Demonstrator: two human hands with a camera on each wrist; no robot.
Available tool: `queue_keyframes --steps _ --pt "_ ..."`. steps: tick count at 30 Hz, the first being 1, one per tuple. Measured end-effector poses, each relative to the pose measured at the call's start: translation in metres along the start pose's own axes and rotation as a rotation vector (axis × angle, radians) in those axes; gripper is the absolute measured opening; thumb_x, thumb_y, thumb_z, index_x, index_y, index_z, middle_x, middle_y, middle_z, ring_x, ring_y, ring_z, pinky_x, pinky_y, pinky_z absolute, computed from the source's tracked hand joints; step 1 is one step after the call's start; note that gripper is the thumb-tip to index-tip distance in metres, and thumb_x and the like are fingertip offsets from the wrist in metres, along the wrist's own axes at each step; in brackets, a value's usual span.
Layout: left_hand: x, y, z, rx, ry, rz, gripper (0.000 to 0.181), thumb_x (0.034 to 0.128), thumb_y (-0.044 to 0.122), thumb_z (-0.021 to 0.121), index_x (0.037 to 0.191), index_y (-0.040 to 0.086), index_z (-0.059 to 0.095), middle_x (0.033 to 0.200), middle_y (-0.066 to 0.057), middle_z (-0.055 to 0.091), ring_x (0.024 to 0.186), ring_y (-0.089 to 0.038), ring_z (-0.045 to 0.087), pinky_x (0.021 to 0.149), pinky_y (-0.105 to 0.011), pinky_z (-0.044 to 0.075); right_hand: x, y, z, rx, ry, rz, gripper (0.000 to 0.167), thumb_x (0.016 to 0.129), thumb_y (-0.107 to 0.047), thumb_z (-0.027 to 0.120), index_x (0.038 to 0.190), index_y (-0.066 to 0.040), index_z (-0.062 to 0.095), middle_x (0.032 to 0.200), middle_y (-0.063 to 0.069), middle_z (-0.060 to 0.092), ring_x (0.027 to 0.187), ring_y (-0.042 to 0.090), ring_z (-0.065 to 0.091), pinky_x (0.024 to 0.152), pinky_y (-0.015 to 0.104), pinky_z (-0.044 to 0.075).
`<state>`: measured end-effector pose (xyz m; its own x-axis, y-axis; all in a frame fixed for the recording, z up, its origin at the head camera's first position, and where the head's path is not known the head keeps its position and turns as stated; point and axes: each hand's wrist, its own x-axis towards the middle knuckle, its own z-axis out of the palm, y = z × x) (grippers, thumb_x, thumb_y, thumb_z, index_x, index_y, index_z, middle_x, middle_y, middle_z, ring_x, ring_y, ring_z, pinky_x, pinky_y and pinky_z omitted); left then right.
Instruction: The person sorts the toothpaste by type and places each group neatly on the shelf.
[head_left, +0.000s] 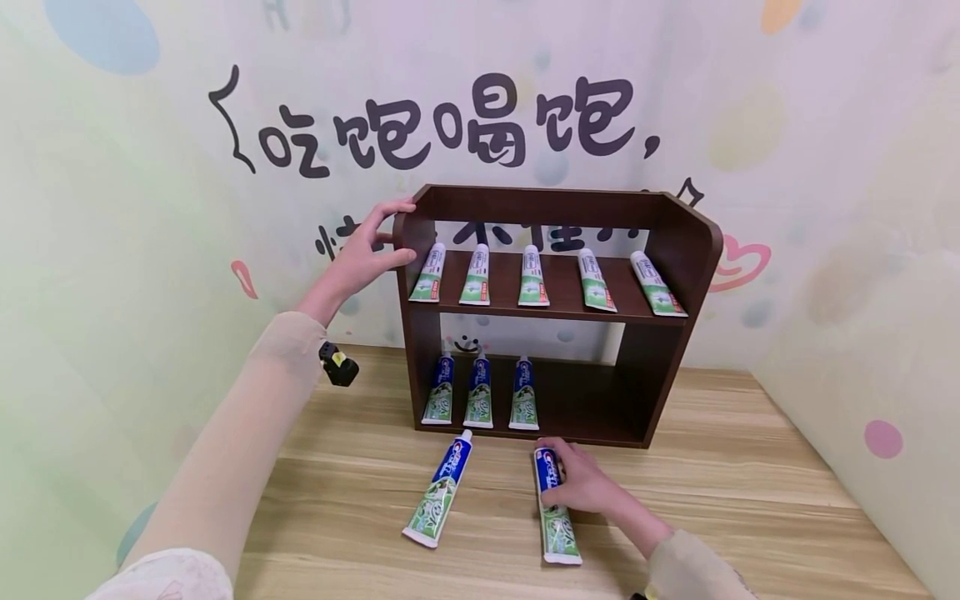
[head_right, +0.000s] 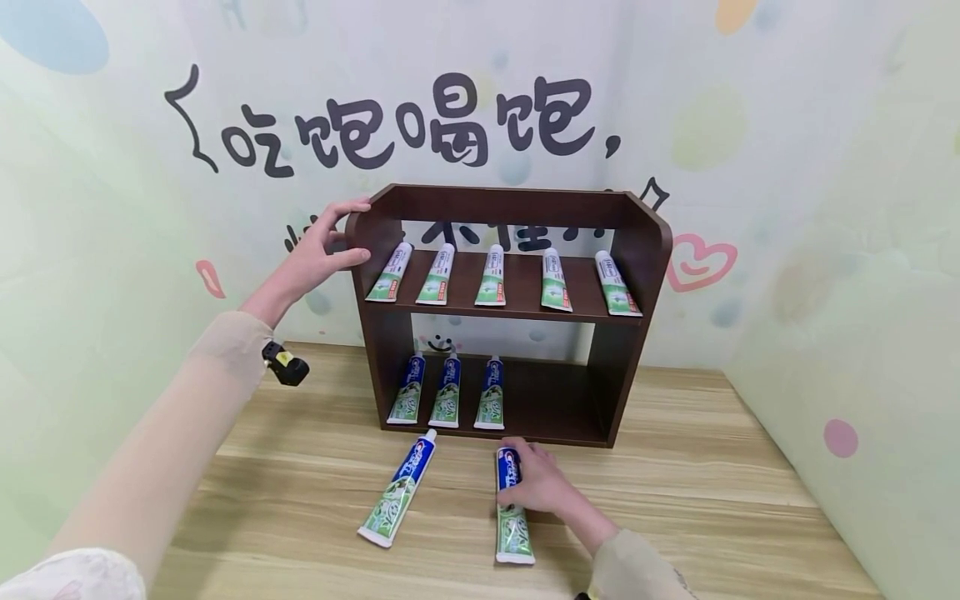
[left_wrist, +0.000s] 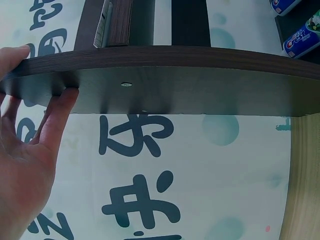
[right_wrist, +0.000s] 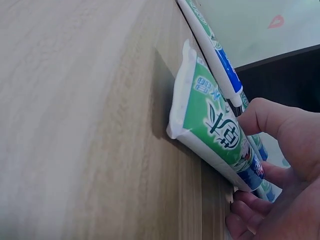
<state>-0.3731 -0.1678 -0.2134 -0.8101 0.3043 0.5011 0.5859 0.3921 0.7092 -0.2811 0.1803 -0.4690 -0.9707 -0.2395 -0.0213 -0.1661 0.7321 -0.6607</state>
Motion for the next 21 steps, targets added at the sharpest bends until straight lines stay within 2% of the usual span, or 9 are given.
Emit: queue_keyframes --steps 6,13,17,21 --pt "-0.0002 -0.0002 -0.0002 -0.006 -0.002 0.005 0.061 0.0915 0.01 0.064 0.147 0.014 0.038 0.165 0.002 0.024 0.126 -0.042 0.045 0.096 -0.053 0.046 -0.001 0.0029 -0.0023 0.008 0.012 0.006 0.08 0.06 -0.014 0.082 0.134 -0.02 0.053 0.12 0.017 0.056 0.112 0.034 0.047 0.086 0.046 0.045" --pt "-0.001 -0.0012 -0.0003 -0.001 -0.005 -0.011 0.061 0.0917 0.011 0.064 0.147 0.017 0.038 0.165 0.004 0.024 0.125 -0.038 0.045 0.097 -0.054 0.046 -0.0042 0.0032 -0.0006 0.035 0.027 0.009 0.083 0.06 -0.011 0.084 0.137 -0.018 0.054 0.124 0.021 0.055 0.113 0.035 0.047 0.085 0.044 0.045" --pt "-0.0009 -0.0006 -0.0001 0.002 -0.003 -0.016 0.061 0.0918 0.011 0.064 0.147 0.017 0.038 0.165 0.003 0.024 0.125 -0.039 0.046 0.098 -0.057 0.045 -0.0065 0.0029 0.0022 0.113 0.017 -0.005 0.087 0.062 -0.005 0.083 0.142 -0.015 0.05 0.12 0.024 0.051 0.102 0.029 0.057 0.079 0.038 0.052" --pt "-0.0006 -0.0002 0.0002 0.009 -0.002 -0.015 0.062 0.092 0.012 0.064 0.148 0.016 0.038 0.165 0.002 0.024 0.126 -0.041 0.045 0.099 -0.059 0.044 -0.0089 0.0026 0.0052 0.168 -0.005 -0.026 0.09 0.066 0.001 0.081 0.147 -0.011 0.045 0.115 0.024 0.048 0.09 0.023 0.06 0.07 0.033 0.056"
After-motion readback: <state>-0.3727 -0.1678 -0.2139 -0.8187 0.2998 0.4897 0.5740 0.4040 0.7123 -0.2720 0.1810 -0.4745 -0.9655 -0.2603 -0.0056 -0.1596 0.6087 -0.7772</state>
